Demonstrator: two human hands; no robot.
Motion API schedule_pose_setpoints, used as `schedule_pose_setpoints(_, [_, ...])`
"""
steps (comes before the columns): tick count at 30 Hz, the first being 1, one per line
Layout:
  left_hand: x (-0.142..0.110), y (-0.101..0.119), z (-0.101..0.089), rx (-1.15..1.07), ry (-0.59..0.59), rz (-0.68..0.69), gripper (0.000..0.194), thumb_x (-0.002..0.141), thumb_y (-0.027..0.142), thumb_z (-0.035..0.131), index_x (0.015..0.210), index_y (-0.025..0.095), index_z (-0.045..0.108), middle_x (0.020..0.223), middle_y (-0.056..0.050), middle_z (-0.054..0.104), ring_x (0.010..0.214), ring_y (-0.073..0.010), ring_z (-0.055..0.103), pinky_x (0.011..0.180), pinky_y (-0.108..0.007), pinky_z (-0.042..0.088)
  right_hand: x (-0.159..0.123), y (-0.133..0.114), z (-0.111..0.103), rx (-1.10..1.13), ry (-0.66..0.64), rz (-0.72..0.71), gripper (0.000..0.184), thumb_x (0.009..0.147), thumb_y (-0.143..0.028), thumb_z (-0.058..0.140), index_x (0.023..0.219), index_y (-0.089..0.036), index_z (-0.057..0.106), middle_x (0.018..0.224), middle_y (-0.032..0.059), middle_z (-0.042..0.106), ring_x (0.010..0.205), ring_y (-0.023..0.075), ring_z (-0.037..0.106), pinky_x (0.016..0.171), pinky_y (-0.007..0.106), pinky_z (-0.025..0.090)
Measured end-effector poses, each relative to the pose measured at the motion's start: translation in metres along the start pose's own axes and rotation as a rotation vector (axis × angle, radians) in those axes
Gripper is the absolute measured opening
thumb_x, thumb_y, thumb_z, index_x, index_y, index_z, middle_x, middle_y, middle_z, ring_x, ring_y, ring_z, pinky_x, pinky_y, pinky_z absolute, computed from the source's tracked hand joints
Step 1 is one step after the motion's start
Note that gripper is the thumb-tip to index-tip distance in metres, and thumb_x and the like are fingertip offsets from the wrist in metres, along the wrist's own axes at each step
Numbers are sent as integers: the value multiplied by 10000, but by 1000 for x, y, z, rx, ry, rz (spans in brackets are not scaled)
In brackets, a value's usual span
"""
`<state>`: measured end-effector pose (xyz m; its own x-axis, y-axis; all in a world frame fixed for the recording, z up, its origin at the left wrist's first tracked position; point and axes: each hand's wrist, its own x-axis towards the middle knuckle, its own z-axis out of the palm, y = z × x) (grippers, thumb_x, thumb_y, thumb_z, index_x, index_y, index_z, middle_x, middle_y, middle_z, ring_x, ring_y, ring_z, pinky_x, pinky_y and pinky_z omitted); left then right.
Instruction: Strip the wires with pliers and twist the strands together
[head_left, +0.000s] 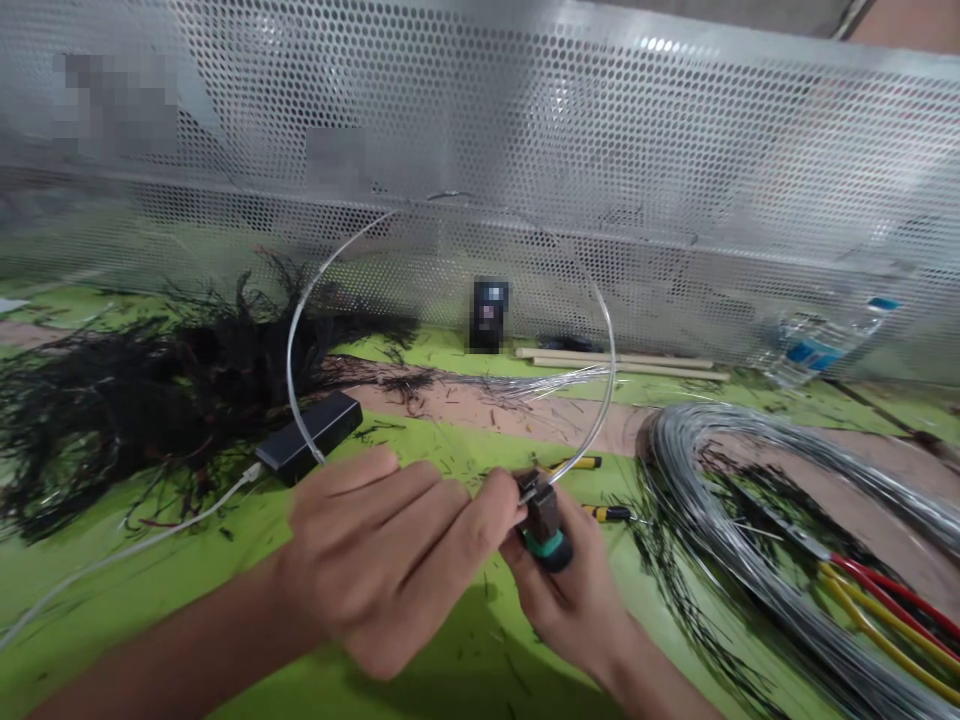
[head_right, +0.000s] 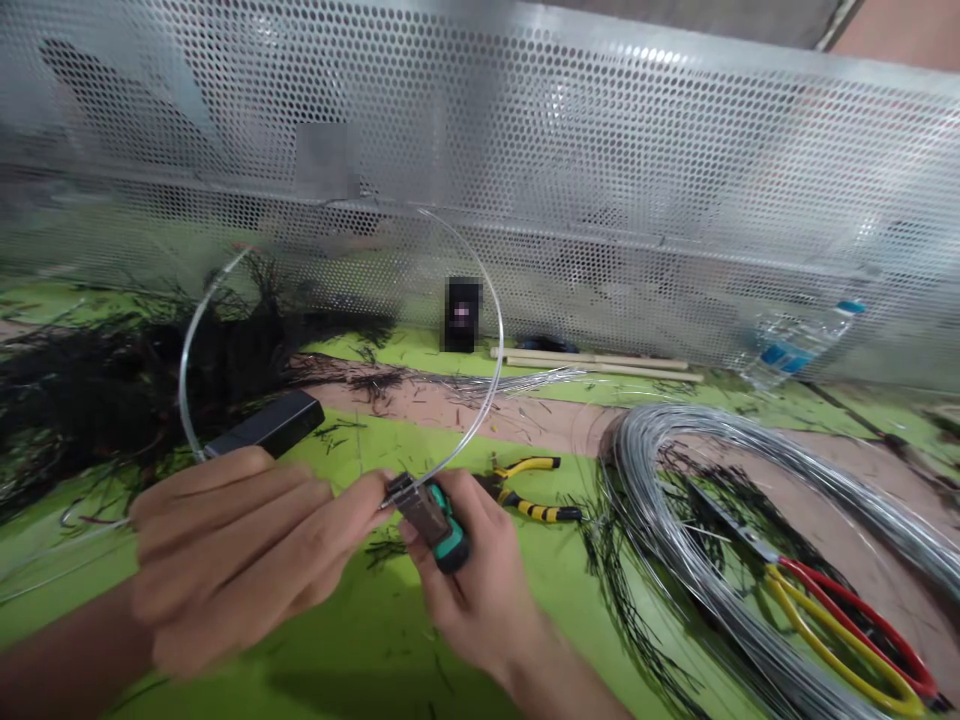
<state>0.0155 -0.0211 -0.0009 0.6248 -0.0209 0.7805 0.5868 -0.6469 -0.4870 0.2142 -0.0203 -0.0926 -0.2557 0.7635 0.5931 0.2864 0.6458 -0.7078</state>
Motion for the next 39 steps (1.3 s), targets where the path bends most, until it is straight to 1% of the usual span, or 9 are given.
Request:
schedule_pose_setpoints(11, [0,11,-1,-77,0,-110,95,967,73,645,1009,33,720,596,33,649,473,-110,610,445,-318,322,-3,1,2,14,22,-13,79,964,-180,584,1002,-239,550,861,13,630,728,172,605,659,288,517])
schedule_pose_setpoints(14, [1,11,0,-89,0,-116,91,986,94,640,985,42,716,590,24,662,475,-106,615,450,-313,323,-5,1,4,19,23,-25,146,939,-149,575,1047,-244,557,870,15,641,754,185,630,665,291,526])
schedule_pose_setpoints(18, [4,13,-1,-225,3,-234,122,1027,88,589,980,62,698,646,8,698,522,-88,617,485,-301,350,-8,2,6,26,22,-40,210,919,-127,560,1087,-254,563,849,1,644,708,175,616,640,286,527])
schedule_pose_setpoints(22, [6,17,-3,-336,-18,-292,135,1029,52,546,993,71,675,675,15,704,497,-70,549,457,-316,300,-7,4,5,12,49,-48,335,861,-116,563,1171,-244,566,907,21,665,769,194,646,699,324,562])
schedule_pose_setpoints(24, [5,18,-2,-347,-14,-300,133,1024,55,549,990,78,676,692,12,713,522,-75,576,462,-307,327,-5,3,5,7,58,-47,337,866,-128,563,1186,-236,564,922,29,665,787,199,655,715,336,572])
schedule_pose_setpoints(28, [1,17,0,-165,-28,-180,124,1010,101,585,989,86,706,610,33,658,507,-101,570,485,-310,395,-5,-4,6,17,68,-43,261,921,-142,553,1162,-242,564,929,22,672,781,183,653,711,312,572])
schedule_pose_setpoints(32, [-1,13,-3,18,2,-10,107,958,104,643,907,112,737,570,35,629,477,-121,556,444,-337,376,-9,-10,7,27,83,-19,263,941,-158,575,1185,-256,565,924,7,671,754,168,640,694,291,561])
schedule_pose_setpoints(36, [0,11,-11,22,-90,32,96,928,111,683,924,113,779,602,25,625,519,-129,596,456,-346,380,-13,-9,10,65,73,14,289,937,-156,554,1206,-263,562,950,17,663,795,187,644,725,314,562])
schedule_pose_setpoints(39, [-1,9,-13,-7,-79,21,119,926,85,663,911,106,779,599,27,601,504,-119,568,459,-347,363,-14,-6,13,88,84,23,342,944,-156,547,1263,-277,543,988,24,663,847,195,655,742,309,557])
